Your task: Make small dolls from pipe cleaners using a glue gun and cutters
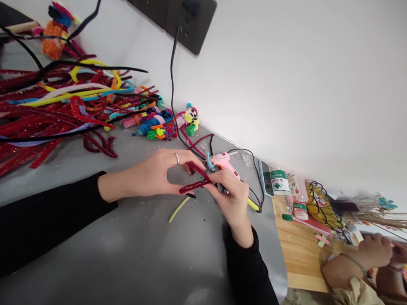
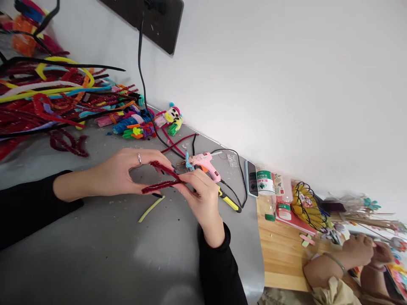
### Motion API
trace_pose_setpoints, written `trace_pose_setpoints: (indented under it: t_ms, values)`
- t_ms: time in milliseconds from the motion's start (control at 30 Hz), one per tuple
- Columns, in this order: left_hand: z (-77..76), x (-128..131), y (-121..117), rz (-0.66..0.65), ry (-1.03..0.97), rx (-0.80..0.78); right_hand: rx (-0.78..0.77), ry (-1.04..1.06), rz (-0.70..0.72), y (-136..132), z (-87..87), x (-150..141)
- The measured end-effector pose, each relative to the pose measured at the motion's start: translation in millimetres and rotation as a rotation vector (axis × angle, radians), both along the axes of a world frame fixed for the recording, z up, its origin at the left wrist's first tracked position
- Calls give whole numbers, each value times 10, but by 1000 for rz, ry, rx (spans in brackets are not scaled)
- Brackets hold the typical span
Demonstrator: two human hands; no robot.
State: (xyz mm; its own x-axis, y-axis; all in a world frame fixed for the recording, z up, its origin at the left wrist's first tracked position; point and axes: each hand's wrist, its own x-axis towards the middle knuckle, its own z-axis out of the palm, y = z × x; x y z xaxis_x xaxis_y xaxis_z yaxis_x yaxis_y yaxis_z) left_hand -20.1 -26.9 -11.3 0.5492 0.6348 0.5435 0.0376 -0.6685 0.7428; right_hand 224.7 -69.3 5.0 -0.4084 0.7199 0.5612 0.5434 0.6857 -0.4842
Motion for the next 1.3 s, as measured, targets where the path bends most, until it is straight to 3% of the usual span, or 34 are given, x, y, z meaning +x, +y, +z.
trace_pose_setpoints:
  t_ms: [267,1300]
  values:
    - [13,6,-29,8,-34,-68,4,-2,-16,5,12,-7]
    - [5,-11,-54,60,-16,6,-11,4,-12,-23,3,-61]
